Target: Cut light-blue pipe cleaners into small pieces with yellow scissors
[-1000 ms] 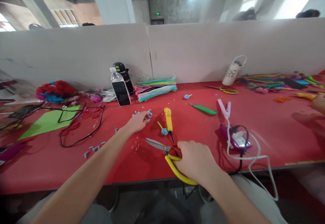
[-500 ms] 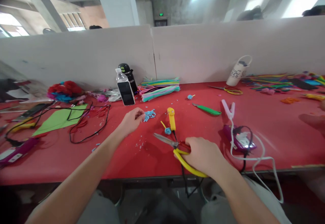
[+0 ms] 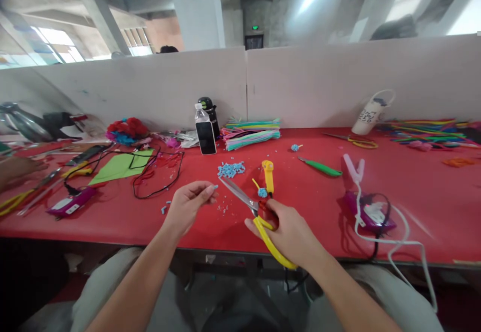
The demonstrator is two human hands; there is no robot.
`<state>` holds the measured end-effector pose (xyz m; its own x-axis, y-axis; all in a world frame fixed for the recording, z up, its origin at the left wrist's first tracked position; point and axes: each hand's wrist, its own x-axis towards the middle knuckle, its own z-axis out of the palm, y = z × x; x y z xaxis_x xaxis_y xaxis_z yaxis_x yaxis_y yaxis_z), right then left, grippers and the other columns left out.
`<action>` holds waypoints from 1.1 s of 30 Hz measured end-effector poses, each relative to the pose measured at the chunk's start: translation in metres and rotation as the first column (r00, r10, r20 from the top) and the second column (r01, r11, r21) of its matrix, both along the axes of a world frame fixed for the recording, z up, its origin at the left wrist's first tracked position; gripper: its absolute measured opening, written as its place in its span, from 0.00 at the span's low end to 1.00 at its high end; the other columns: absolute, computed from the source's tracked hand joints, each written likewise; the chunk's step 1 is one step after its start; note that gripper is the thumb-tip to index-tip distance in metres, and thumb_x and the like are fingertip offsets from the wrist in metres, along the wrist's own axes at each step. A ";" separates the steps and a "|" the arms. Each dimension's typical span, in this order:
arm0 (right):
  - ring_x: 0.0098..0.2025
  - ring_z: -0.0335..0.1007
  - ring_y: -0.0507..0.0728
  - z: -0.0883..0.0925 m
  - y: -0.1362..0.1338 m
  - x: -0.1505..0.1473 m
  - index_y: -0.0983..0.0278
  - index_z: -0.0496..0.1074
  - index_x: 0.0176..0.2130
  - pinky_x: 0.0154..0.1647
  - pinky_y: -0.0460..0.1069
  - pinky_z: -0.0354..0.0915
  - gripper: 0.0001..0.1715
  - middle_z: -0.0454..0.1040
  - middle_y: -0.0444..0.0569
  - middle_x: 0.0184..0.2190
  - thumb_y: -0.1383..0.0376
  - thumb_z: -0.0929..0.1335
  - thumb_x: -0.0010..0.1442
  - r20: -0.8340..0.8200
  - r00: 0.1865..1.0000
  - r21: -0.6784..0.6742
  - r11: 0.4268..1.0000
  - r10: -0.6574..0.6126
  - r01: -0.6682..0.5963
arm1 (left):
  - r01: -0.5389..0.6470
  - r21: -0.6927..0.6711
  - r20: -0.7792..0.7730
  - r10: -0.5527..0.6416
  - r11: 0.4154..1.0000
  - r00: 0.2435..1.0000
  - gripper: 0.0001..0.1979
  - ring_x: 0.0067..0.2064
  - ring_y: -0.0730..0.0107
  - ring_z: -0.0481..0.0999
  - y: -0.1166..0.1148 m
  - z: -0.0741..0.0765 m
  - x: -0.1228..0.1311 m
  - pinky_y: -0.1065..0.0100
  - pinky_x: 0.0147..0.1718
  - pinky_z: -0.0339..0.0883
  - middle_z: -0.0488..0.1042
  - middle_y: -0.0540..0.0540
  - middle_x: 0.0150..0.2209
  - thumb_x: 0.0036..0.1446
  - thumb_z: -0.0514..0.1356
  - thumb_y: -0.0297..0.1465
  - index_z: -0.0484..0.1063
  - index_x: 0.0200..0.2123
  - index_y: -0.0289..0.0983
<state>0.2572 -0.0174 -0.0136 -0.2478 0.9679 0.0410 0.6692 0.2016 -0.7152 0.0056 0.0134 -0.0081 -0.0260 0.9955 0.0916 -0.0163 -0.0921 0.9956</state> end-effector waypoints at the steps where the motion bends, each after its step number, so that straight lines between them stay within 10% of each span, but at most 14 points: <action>1: 0.23 0.58 0.51 0.000 -0.002 -0.002 0.60 0.59 0.28 0.25 0.45 0.57 0.21 0.65 0.39 0.22 0.50 0.69 0.57 -0.006 1.000 -0.004 1.000 -0.001 0.001 | 0.002 0.015 0.008 -0.003 1.000 1.000 0.13 0.26 0.76 0.74 -0.001 -0.001 0.000 0.72 0.30 0.70 0.77 0.48 0.27 0.55 0.66 0.39 0.75 0.31 0.33; 14: 0.24 0.66 0.55 -0.021 -0.003 -0.023 0.58 0.59 0.30 0.26 0.46 0.55 0.17 0.69 0.41 0.22 0.52 0.69 0.55 0.126 0.987 0.077 0.993 -0.103 0.094 | 0.008 -0.028 0.416 0.004 1.000 0.909 0.16 0.22 0.81 0.67 0.000 -0.013 0.023 0.77 0.24 0.63 0.70 0.52 0.23 0.54 0.67 0.40 0.71 0.28 0.33; 33: 0.22 0.61 0.54 -0.017 -0.001 -0.028 0.58 0.56 0.26 0.25 0.46 0.50 0.22 0.68 0.41 0.21 0.48 0.67 0.56 0.218 0.968 0.050 0.992 -0.121 0.113 | 0.027 -0.015 0.422 -0.018 1.000 0.907 0.16 0.23 0.80 0.67 0.002 -0.026 0.029 0.76 0.24 0.62 0.68 0.52 0.22 0.57 0.65 0.40 0.68 0.26 0.34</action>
